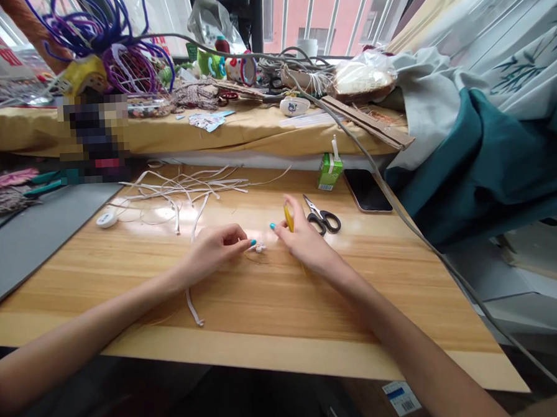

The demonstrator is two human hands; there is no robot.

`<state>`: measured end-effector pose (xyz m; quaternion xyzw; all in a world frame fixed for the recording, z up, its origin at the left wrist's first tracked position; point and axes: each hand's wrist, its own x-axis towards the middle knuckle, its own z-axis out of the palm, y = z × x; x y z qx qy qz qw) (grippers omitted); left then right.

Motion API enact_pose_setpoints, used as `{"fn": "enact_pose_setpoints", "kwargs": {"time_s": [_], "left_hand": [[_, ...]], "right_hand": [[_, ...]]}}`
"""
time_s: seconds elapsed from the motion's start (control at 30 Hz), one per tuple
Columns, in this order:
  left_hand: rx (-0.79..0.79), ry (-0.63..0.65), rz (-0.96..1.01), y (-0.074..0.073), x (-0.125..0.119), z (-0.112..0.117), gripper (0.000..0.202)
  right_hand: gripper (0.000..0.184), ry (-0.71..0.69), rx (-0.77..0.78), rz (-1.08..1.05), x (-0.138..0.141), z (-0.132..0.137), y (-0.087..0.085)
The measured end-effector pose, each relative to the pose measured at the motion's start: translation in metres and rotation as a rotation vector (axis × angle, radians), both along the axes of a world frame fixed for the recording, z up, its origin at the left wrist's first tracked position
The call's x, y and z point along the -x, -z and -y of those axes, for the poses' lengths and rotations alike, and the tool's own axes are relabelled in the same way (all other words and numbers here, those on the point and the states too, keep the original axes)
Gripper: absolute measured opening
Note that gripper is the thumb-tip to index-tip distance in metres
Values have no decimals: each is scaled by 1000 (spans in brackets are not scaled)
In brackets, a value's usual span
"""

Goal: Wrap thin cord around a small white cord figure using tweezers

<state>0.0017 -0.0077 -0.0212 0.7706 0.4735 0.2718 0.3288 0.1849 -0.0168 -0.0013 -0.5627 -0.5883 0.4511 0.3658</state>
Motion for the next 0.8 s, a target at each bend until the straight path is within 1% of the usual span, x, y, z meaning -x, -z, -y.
{"fn": "enact_pose_setpoints", "kwargs": {"time_s": [0.03,0.07,0.1,0.13,0.17,0.23,0.3,0.33,0.4,0.47,0.53,0.63,0.7,0.8], "left_hand": [[-117,-43,-92,-1,2,0,29],[-227,-77,-158,-3,3,-1,31],[-326,-88,-196,-4,5,-2,31],[-412,-72,-210,-5,6,-3,30],[-482,-26,-210,-6,7,-5,27],[-570,110,-210,-5,8,-6,21],[-584,236,-235,-2,7,-7,21],[-567,277,-253,0,7,-7,22],[-518,322,-277,3,6,-6,21],[-479,340,-288,4,5,-6,18],[-461,340,-296,3,5,-6,16],[-456,330,-312,2,5,-7,17],[-454,333,-322,2,6,-8,19],[-463,301,-293,3,7,-9,22]], "right_hand": [[57,-8,-13,-19,-2,0,0],[56,-21,-31,-44,-4,-1,-2],[51,-31,-52,-71,-5,-1,-4],[45,-28,-64,-105,-7,-1,-7],[37,-14,-62,-144,-8,-2,-10],[27,47,-52,-275,-10,-3,-18],[29,62,-17,-468,-12,-4,-23],[31,49,7,-561,-13,-5,-24],[35,2,62,-680,-13,-6,-24],[35,-31,97,-715,-11,-5,-20],[27,-64,100,-702,-6,-3,-14],[10,-145,110,-613,2,1,-5],[20,-174,135,-487,5,2,0],[39,-137,94,-237,6,4,4]]}}
